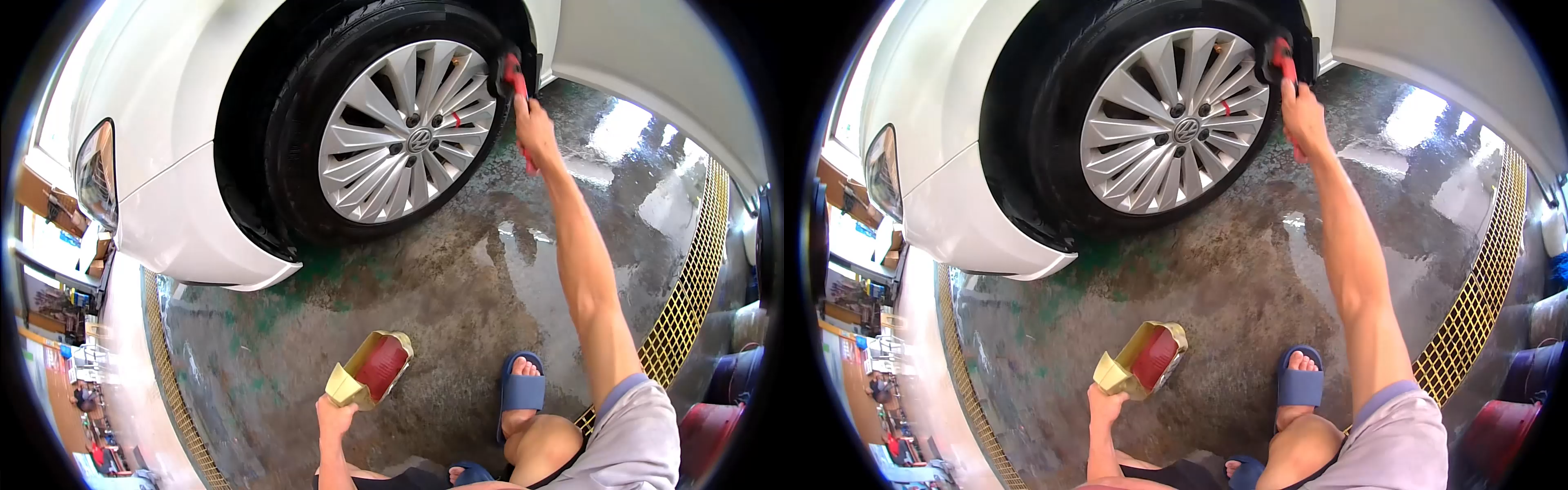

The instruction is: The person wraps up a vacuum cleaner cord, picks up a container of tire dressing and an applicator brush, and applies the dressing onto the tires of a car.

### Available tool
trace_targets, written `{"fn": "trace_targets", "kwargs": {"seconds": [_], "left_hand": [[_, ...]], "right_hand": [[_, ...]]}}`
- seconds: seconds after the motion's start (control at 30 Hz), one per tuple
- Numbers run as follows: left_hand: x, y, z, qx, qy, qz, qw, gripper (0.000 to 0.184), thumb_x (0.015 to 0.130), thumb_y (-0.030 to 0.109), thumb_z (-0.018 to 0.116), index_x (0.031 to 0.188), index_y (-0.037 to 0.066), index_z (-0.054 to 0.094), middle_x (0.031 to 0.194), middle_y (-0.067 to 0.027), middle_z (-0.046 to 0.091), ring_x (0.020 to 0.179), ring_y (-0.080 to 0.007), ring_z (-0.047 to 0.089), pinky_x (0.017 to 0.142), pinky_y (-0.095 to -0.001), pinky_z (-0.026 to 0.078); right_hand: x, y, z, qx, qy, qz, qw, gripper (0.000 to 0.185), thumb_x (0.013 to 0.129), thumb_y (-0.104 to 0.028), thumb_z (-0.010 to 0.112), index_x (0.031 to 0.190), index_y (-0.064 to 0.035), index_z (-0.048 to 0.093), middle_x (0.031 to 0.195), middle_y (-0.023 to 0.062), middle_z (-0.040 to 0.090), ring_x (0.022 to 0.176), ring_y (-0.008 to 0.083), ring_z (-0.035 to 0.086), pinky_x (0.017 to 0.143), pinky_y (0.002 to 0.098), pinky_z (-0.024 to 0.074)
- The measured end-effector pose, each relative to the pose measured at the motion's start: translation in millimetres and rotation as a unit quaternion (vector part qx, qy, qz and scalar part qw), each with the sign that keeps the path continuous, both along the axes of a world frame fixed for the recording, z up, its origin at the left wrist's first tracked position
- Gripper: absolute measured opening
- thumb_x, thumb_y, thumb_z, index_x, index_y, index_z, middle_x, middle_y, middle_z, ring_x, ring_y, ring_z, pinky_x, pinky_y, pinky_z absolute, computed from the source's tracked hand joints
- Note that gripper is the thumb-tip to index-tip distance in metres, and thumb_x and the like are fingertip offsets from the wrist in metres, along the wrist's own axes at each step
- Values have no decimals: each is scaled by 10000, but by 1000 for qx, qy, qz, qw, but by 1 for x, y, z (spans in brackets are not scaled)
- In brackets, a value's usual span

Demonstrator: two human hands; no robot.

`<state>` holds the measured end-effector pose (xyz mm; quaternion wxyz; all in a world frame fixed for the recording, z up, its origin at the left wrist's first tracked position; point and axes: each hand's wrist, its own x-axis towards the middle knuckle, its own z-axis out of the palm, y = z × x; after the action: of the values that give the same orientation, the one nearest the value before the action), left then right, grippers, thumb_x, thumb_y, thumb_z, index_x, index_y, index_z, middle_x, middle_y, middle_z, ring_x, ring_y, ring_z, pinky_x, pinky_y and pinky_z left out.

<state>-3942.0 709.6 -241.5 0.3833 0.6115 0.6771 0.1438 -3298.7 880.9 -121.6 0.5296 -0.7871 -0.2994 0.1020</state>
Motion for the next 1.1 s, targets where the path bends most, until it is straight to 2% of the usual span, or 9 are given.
{"fn": "trace_targets", "kwargs": {"seconds": [0.1, 0.17, 0.27, 0.37, 0.47, 0.57, 0.73, 0.93, 1.1], "left_hand": [[-6, -2, -7, -1, -39, 9, 999, 376, 670, 36, 764, 1041, -25, 769, 952, -110, 812, 894, -196, 771, 824, -348, 582], [-8, -3, -12, 6, -35, 8, 999, 377, 673, 31, 763, 1045, -29, 768, 951, -106, 811, 891, -186, 767, 820, -341, 580], [-6, -5, -5, 10, -67, 23, 997, 370, 677, 18, 760, 1042, -37, 765, 943, -96, 807, 883, -171, 757, 816, -332, 577], [-8, -8, -5, 15, -83, 30, 996, 351, 679, 6, 755, 1027, -45, 760, 926, -78, 798, 861, -155, 741, 794, -322, 571], [0, -5, 2, 7, -72, 15, 997, 352, 677, 6, 755, 1025, -44, 759, 920, -78, 796, 853, -151, 738, 779, -320, 569], [4, -3, 8, 4, -70, 17, 997, 352, 674, 5, 756, 1023, -45, 760, 918, -81, 797, 851, -150, 737, 771, -319, 567], [1, -3, 0, 4, -56, 25, 998, 358, 674, 12, 755, 1028, -38, 764, 925, -87, 801, 864, -158, 742, 780, -326, 569], [-4, -1, -7, 0, -40, 12, 999, 367, 675, 38, 754, 1036, -25, 769, 933, -101, 806, 883, -161, 754, 794, -330, 574], [-1, -2, -2, -2, -50, 15, 999, 362, 677, 34, 750, 1034, -24, 770, 931, -97, 806, 872, -162, 755, 793, -326, 573]], "right_hand": [[-1, 15, -83, -17, 106, -55, 993, 686, 1053, -615, 440, 1070, 50, 607, 719, 198, 669, 514, 312, 659, 484, 461, 531], [8, 9, -140, -80, 377, 58, 921, 684, 1040, -658, 456, 1010, 11, 596, 678, 137, 625, 458, 256, 583, 416, 436, 466], [-19, -2, -186, -15, 451, -21, 892, 571, 1040, -614, 517, 953, -52, 568, 632, 47, 522, 445, 177, 491, 370, 354, 396], [-22, -9, -166, 187, 505, -18, 842, 471, 1051, -546, 553, 967, -83, 547, 646, 24, 500, 470, 150, 481, 393, 312, 408], [-45, -19, -48, 348, 550, 109, 751, 389, 1072, -497, 572, 1092, -109, 588, 668, -9, 484, 497, 100, 411, 437, 257, 354], [-72, -14, 50, 418, 545, 212, 695, 444, 1107, -466, 491, 1191, -51, 624, 676, -30, 460, 470, 69, 376, 409, 232, 321], [-139, 11, 105, 445, 632, 260, 579, 479, 1111, -472, 465, 1166, -19, 613, 679, -31, 450, 479, 72, 391, 414, 246, 334], [-239, -3, 113, 342, 576, 260, 695, 542, 1118, -551, 396, 1354, -69, 475, 680, -7, 452, 475, 112, 394, 414, 314, 343], [-275, -17, 44, 194, 377, 406, 809, 483, 1129, -507, 365, 1265, -56, 470, 642, 41, 506, 395, 153, 488, 367, 328, 411]]}}
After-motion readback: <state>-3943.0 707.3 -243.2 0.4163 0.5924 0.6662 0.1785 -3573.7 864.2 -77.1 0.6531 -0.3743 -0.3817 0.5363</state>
